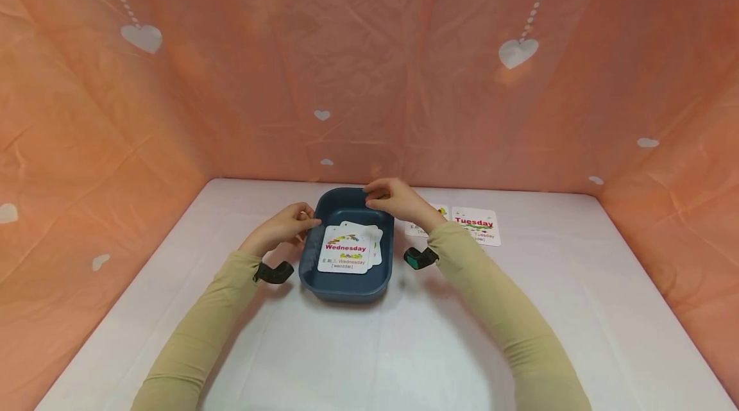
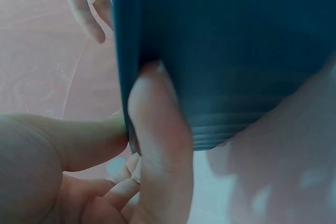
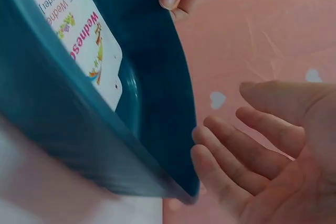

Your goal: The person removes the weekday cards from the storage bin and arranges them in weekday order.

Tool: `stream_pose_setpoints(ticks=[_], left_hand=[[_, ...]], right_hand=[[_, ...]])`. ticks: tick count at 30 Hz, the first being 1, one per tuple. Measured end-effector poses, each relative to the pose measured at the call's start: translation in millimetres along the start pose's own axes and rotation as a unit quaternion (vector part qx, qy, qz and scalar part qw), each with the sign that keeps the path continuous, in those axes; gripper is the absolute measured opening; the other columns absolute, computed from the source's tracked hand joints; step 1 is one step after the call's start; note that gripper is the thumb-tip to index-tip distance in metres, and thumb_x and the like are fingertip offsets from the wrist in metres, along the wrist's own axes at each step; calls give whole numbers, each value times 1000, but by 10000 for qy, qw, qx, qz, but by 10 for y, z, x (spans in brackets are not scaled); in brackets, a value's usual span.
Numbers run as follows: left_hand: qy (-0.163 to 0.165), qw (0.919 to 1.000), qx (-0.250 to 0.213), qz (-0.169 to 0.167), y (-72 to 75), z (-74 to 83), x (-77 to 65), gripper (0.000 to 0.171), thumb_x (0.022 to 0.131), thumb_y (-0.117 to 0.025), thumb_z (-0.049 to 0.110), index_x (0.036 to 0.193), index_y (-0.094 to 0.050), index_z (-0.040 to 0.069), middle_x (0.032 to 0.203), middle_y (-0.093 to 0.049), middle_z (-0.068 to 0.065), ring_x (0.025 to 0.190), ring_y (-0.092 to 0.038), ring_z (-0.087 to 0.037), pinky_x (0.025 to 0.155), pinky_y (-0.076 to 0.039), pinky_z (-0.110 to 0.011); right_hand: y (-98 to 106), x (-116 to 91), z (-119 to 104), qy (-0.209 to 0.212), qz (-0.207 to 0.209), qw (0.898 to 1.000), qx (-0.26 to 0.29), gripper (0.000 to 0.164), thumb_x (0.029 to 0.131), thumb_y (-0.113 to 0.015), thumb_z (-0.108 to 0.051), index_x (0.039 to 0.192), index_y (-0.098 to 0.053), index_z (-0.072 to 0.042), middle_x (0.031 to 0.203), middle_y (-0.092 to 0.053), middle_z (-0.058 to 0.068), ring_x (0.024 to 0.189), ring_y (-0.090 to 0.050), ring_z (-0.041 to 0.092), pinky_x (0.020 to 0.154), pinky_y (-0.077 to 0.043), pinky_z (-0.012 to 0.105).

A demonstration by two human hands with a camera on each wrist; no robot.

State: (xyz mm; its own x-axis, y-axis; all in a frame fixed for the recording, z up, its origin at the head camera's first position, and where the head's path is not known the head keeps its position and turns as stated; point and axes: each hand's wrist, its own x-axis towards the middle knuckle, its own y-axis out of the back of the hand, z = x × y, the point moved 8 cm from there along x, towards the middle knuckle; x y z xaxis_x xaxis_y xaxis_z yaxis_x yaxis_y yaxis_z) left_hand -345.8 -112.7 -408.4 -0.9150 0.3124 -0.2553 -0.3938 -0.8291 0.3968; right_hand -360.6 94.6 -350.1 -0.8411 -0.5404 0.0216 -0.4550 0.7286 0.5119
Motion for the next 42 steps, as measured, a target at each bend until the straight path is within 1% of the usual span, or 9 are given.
stream_pose_setpoints(ticks=[2,8,13,20,24,30,34,37,42], left_hand=[[11,10000,7,13,3,-3,-5,20,98,-55,16,103,-44,0,73,-50,-7,58,-57,-17,52,-55,-33],[15,10000,25,-5,-10,-20,-6,21,98,-56,16,104,-43,0,73,-50,-7,57,-55,-17,52,-55,-33],[31,10000,4,11,-9,-34,-4,21,98,-57,16,103,-44,0,73,-50,-7,56,-55,-17,52,-55,-32],[26,10000,7,9,-4,-49,3,21,98,-56,16,104,-44,0,73,-51,-7,56,-55,-17,52,-55,-33],[30,10000,-3,1,-9,-57,3,22,98,-57,16,105,-43,0,73,-51,-7,56,-55,-16,52,-55,-33],[18,10000,-5,-39,-12,-55,10,21,98,-56,16,105,-43,0,72,-50,-7,56,-54,-17,52,-55,-33],[39,10000,3,-23,-8,-56,15,21,98,-56,16,105,-43,1,73,-50,-7,57,-55,-17,52,-55,-33],[56,10000,-35,-18,-9,-65,17,21,98,-56,17,105,-44,1,74,-51,-8,58,-56,-17,53,-55,-33],[62,9999,-90,-22,-12,-59,3,20,98,-55,16,105,-43,2,75,-50,-7,59,-56,-17,52,-54,-32]], right_hand=[[-68,25,-4,55,-141,9999,-18,40,93,-61,-4,130,-51,8,120,-59,27,110,-59,31,94,-48,40],[-191,73,55,-75,-279,9994,-206,42,91,-65,-7,129,-53,6,121,-59,24,112,-57,29,95,-47,40],[-232,101,74,-117,-349,9988,-320,43,90,-67,-9,128,-54,5,120,-60,23,112,-57,28,95,-47,40],[-272,167,56,-129,-516,9957,-755,43,91,-66,-12,128,-54,7,117,-62,19,110,-58,28,94,-48,38],[-319,193,49,-313,-706,9941,-767,43,92,-64,-12,129,-53,7,120,-60,21,109,-59,28,91,-50,37],[-418,245,86,-583,-973,9915,-635,43,93,-63,-11,130,-51,8,125,-58,23,106,-60,27,87,-51,43],[-465,293,137,-797,-1021,9897,-603,42,92,-64,-10,128,-53,7,123,-59,21,105,-60,26,88,-51,44],[-484,330,173,-891,-1009,9885,-691,42,91,-66,-11,128,-54,7,116,-63,18,100,-61,28,86,-51,43],[-511,354,191,-1005,-1034,9859,-846,43,89,-68,-12,126,-56,6,112,-65,16,94,-62,24,85,-52,41]])
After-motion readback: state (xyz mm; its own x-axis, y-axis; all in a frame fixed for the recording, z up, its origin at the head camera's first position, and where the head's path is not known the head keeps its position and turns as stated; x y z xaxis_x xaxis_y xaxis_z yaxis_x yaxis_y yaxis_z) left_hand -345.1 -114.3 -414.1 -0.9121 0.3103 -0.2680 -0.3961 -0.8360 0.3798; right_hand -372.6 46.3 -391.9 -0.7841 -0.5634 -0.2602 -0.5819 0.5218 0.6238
